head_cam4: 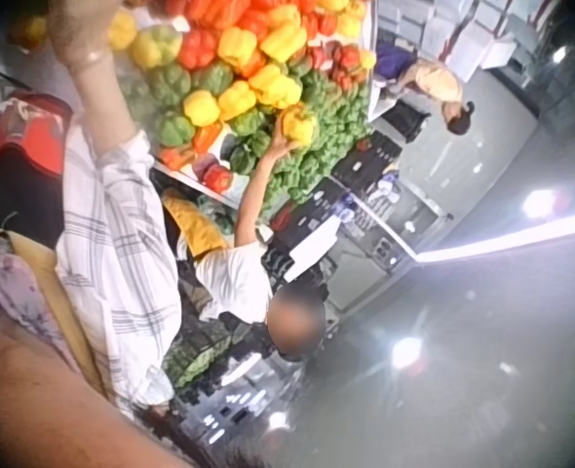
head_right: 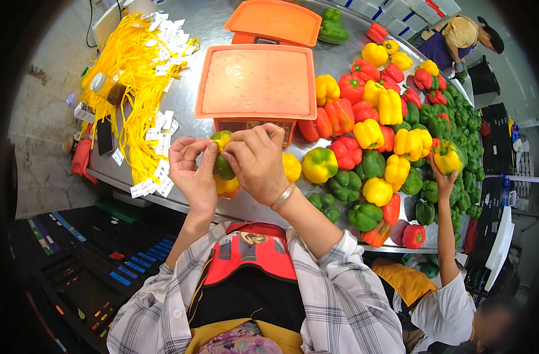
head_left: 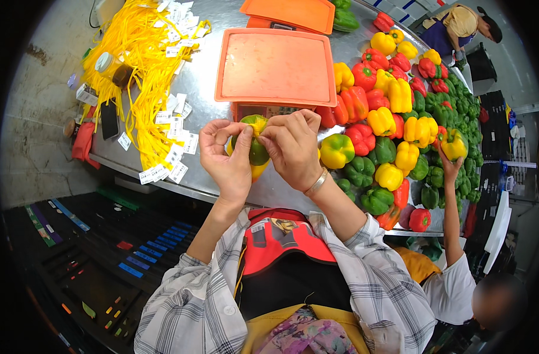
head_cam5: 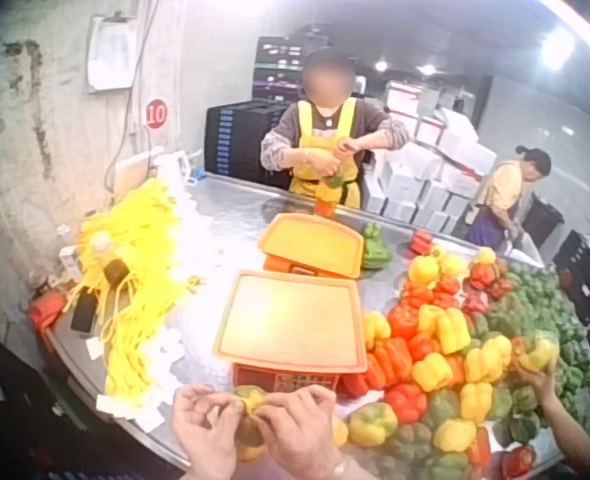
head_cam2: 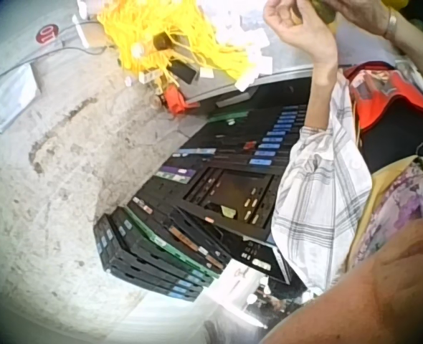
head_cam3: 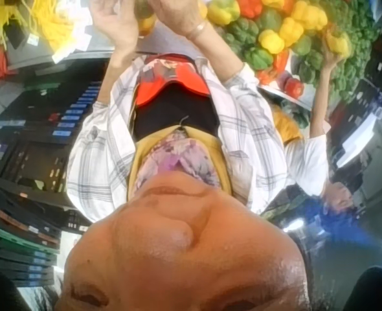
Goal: The person selects bell peppers from a pile, places them into a mesh bag, and secures the top with a plastic tie and a label.
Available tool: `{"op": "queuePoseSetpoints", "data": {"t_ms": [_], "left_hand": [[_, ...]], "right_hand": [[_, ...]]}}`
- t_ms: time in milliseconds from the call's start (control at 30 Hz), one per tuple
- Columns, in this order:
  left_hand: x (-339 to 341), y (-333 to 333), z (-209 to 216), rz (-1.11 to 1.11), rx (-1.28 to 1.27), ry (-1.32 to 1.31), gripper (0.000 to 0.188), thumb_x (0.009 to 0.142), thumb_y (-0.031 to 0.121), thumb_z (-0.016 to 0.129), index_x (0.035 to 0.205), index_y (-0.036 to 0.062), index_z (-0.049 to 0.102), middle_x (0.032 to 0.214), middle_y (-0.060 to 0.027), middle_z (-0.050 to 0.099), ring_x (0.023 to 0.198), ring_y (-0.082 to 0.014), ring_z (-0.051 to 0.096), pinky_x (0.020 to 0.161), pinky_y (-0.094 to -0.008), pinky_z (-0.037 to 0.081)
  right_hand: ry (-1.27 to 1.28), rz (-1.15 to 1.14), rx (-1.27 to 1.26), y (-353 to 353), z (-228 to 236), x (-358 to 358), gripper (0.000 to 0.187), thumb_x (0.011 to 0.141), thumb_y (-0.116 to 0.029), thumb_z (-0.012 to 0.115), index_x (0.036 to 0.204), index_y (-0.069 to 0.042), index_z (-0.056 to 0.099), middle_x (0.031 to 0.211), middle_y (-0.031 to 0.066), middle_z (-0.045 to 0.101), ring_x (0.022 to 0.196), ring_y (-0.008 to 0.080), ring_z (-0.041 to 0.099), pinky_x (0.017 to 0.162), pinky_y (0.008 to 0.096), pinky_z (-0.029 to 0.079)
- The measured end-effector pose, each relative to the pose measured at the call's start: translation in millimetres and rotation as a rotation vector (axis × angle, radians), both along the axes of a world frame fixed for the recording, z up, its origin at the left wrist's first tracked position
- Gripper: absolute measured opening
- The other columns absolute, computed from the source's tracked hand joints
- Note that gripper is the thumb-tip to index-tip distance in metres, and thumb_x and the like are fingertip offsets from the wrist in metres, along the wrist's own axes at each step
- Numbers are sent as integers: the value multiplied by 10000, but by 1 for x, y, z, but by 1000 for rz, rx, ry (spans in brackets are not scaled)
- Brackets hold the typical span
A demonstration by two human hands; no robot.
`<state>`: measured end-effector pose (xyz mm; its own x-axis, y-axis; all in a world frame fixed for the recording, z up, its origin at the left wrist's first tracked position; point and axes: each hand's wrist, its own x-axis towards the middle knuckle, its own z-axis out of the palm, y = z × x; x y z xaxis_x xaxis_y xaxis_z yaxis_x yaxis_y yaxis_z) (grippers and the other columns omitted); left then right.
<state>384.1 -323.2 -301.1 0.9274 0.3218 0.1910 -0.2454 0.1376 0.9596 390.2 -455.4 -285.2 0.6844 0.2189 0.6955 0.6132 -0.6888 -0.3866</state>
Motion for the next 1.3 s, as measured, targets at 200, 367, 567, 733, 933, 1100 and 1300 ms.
{"op": "queuePoseSetpoints", "data": {"t_ms": [200, 367, 567, 733, 933, 1100, 1300], "left_hand": [[-2, -5, 1, 53, 90, 2, 278, 810, -67, 680, 1018, 4, 510, 971, -77, 598, 910, -135, 601, 873, -273, 463], [-2, 0, -15, 72, 95, -85, 227, 853, -36, 654, 1022, 13, 512, 1027, -86, 592, 935, -166, 584, 897, -309, 471], [-5, 1, 2, -8, 63, 75, 302, 891, 6, 632, 1094, 18, 409, 933, -79, 665, 901, -129, 591, 869, -290, 469], [0, 6, -1, -72, -75, 114, 330, 884, -16, 625, 1120, 30, 397, 946, -82, 660, 901, -140, 595, 867, -301, 475], [12, 13, -9, -34, -196, 89, 329, 857, -49, 640, 1081, 64, 426, 941, -95, 655, 879, -128, 609, 852, -281, 486], [0, 1, -6, -12, -143, -5, 330, 835, -54, 682, 1033, 44, 438, 937, -104, 628, 883, -134, 613, 861, -267, 474], [-5, 4, -8, 4, -58, -95, 343, 834, -70, 675, 1044, 60, 436, 965, -126, 650, 906, -142, 603, 872, -276, 469]], "right_hand": [[177, -155, 226, 8, 0, -6, 106, 738, -154, 712, 742, -99, 620, 890, 34, 585, 879, 219, 552, 784, 408, 329], [420, -110, 363, 13, -6, -8, 127, 731, -185, 698, 764, -110, 599, 915, 36, 574, 916, 229, 538, 794, 381, 322], [134, -94, 310, 13, 0, -18, 143, 754, -164, 670, 795, -78, 563, 929, 63, 543, 920, 240, 515, 859, 402, 315], [-166, 65, 63, 3, -2, -8, 143, 748, -163, 646, 820, -84, 550, 942, 58, 540, 922, 242, 503, 882, 440, 326], [76, -10, 400, 1, -10, -18, 120, 780, -65, 661, 868, -113, 594, 976, 52, 585, 939, 246, 548, 865, 376, 354], [385, -54, 366, 5, 3, -16, 121, 814, -199, 701, 827, -89, 653, 826, 32, 564, 807, 194, 538, 754, 353, 325], [437, -64, 305, 16, 10, -12, 97, 779, -168, 703, 781, -91, 644, 769, 22, 544, 761, 203, 515, 737, 366, 318]]}}
